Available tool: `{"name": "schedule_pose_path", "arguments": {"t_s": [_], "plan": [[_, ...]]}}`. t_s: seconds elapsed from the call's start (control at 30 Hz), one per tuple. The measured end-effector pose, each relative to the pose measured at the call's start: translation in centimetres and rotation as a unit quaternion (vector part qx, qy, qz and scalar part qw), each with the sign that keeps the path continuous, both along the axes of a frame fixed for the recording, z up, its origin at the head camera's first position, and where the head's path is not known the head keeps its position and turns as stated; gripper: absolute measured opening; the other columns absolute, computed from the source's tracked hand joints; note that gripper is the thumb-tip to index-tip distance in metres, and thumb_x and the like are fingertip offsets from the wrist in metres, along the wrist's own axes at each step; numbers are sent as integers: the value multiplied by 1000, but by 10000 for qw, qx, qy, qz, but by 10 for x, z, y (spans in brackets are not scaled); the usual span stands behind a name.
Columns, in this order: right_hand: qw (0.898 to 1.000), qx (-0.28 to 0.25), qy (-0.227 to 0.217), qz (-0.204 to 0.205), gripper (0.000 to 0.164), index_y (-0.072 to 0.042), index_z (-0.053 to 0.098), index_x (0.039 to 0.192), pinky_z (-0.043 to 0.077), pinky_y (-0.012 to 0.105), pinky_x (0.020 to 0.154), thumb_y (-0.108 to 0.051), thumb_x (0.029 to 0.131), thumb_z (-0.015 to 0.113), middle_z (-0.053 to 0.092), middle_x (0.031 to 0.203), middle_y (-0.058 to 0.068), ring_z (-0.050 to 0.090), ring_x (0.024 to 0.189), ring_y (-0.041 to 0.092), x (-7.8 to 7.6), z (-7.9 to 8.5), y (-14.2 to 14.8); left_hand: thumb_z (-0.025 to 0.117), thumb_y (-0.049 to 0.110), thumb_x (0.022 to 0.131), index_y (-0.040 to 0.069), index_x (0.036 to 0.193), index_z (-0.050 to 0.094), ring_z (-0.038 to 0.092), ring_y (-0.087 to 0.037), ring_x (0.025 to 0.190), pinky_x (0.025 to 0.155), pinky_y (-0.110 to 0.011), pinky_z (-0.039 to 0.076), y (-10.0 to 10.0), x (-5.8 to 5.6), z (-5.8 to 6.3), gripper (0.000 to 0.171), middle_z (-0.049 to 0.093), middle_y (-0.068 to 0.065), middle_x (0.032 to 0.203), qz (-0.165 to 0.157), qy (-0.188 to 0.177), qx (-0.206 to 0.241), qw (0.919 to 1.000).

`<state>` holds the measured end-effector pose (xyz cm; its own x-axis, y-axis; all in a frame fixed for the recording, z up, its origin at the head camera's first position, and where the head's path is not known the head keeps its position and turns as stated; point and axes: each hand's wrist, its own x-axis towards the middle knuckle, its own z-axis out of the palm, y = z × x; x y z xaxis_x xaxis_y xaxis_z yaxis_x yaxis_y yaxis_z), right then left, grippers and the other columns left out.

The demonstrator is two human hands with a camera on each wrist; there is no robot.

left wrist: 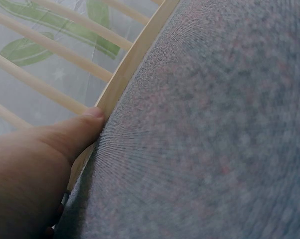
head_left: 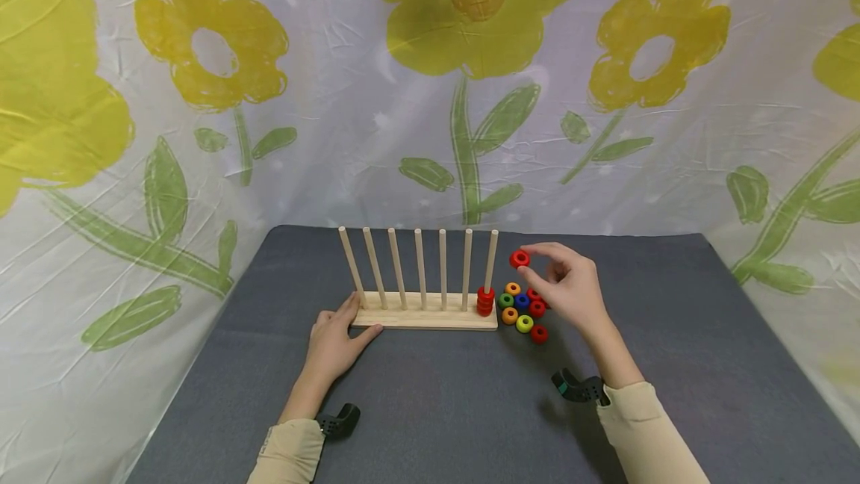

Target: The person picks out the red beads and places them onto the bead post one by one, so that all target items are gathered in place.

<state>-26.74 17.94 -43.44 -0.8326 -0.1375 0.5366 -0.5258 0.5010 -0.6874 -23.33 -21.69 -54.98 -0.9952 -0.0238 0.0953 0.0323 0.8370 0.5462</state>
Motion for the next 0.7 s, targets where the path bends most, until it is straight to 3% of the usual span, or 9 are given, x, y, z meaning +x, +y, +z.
{"name": "schedule_pose_path", "arguments": {"t_s": [0.27,0.5,0.7], "plan": [[9999,-71,30,-69,28,-14,81,120,30,28,41,-11,92,84,58,78,4,31,42,5,2,12,1,76,48,98,9,166,36,47,-42,128,104,-59,36,1,0,1,88,37,-14,170,0,19,15,10000],[9997,-74,209,-82,27,-13,82,119,30,28,43,-9,92,85,71,97,4,34,44,7,2,19,2,76,48,98,10,166,36,47,-42,126,103,-59,36,0,0,1,87,37,-14,170,-12,21,-2,10000],[9993,-21,357,-67,28,-10,82,118,30,28,44,-7,90,86,66,90,1,35,45,9,4,27,0,75,48,98,10,166,36,47,-42,126,103,-59,36,0,0,1,88,37,-14,170,-7,21,5,10000]]}}
